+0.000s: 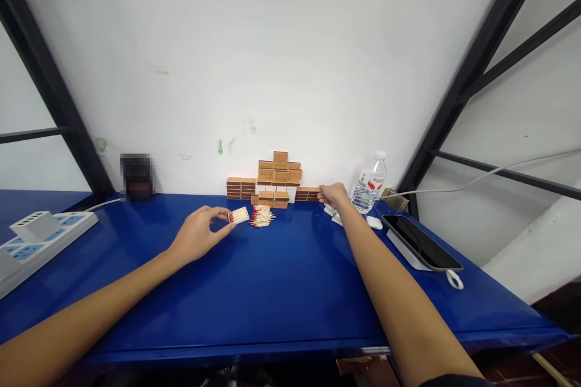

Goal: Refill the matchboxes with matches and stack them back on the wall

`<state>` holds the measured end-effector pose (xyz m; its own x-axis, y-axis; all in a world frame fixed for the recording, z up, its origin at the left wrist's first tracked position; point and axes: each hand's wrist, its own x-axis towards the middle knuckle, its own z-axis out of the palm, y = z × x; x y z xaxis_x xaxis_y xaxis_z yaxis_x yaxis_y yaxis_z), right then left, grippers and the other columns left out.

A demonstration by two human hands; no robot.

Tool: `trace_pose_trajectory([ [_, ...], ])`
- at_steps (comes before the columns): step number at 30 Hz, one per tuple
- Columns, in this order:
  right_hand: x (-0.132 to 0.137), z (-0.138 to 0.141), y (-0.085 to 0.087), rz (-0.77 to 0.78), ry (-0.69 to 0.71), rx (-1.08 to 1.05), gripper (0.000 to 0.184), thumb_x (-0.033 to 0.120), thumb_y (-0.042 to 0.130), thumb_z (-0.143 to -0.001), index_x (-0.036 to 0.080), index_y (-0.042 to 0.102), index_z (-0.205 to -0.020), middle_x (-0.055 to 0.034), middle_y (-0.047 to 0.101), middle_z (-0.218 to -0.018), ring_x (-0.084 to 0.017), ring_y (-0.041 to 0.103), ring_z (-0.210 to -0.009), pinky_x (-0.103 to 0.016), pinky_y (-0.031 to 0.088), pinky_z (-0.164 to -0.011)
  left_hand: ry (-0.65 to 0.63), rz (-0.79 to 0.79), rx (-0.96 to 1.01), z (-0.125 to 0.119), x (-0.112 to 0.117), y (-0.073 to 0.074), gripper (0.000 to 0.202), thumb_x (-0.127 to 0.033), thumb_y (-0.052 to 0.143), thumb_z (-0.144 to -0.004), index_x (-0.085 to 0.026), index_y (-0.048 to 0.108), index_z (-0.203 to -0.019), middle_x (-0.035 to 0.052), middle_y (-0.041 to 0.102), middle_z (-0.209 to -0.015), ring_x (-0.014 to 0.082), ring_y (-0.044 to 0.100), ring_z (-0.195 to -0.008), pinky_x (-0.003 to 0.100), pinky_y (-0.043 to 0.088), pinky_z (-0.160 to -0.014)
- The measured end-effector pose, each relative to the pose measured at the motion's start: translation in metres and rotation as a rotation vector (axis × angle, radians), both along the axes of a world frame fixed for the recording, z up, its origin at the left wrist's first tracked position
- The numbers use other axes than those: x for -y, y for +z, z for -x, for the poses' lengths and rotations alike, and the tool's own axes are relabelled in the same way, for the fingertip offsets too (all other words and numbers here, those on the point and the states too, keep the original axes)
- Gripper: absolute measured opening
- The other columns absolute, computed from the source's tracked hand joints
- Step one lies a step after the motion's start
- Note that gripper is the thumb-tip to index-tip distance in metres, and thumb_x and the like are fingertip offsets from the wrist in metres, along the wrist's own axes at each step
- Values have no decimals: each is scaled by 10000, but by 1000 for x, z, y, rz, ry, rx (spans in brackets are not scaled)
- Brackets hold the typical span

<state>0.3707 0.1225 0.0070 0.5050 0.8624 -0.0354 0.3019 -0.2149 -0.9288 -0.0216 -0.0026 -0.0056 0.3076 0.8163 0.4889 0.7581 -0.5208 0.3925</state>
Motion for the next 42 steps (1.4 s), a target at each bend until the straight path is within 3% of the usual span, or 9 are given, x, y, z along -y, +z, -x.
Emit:
trace_pose_trajectory([
  [8,7,8,7,37,-58,215,163,208,766,-805,100,678,-721,-98,644,-493,-176,625,-486,-248,480,-472,9,15,3,0,1,2,291,-440,665,-927,-258,714,-1149,10,779,-1005,256,662,-1005,385,534,-829],
  [13,29,13,26,-62,-159,378,215,337,705,-854,144,702,-760,-163,747,-761,-278,707,-809,-324,523,-680,1,7,19,-1,2,1,295,-436,661,-929,-257,716,-1157,20,777,-1017,254,662,-1018,373,540,-835],
  [15,44,27,29,-167,-147,435,259,410,665,-882,170,708,-797,-145,764,-871,-279,697,-896,-318,513,-739,-4,1,23,-1,2,0,298,-435,663,-930,-258,712,-1165,16,777,-1019,252,659,-1025,369,543,-839],
  [18,73,63,23,-410,101,416,328,460,595,-921,185,705,-781,-87,741,-799,-233,674,-780,-292,491,-687,-32,-6,30,-2,2,-1,307,-440,666,-932,-262,705,-1179,11,777,-1020,249,655,-1034,366,545,-841],
  [21,98,104,12,-409,383,288,394,539,606,-906,197,645,-714,-38,662,-639,-184,599,-567,-281,445,-549,-48,-22,31,-2,3,-1,316,-448,666,-939,-268,705,-1196,13,778,-1036,247,658,-1034,366,541,-835],
  [23,109,123,6,-433,514,232,399,561,617,-899,199,639,-733,-27,655,-652,-161,562,-517,-275,428,-513,-52,-35,31,-3,4,0,314,-455,666,-944,-269,708,-1194,15,779,-1047,247,664,-1032,366,539,-833],
  [27,117,136,3,-448,605,234,396,564,621,-904,205,635,-738,-12,615,-623,-164,552,-533,-269,414,-504,-90,-55,46,-3,4,0,310,-446,678,-946,-255,709,-1188,23,780,-1075,243,676,-1056,369,544,-884],
  [36,119,127,6,-383,802,215,435,596,592,-930,194,607,-765,14,586,-625,-141,561,-537,-252,405,-533,-131,-62,52,-2,2,-2,324,-418,687,-947,-237,694,-1215,43,770,-1113,245,692,-1078,385,550,-947],
  [42,117,122,6,-344,827,213,483,644,573,-928,192,574,-756,11,579,-620,-138,564,-545,-251,408,-536,-157,-86,105,-1,0,-3,320,-432,681,-953,-247,694,-1213,43,766,-1113,243,702,-1070,388,559,-957],
])
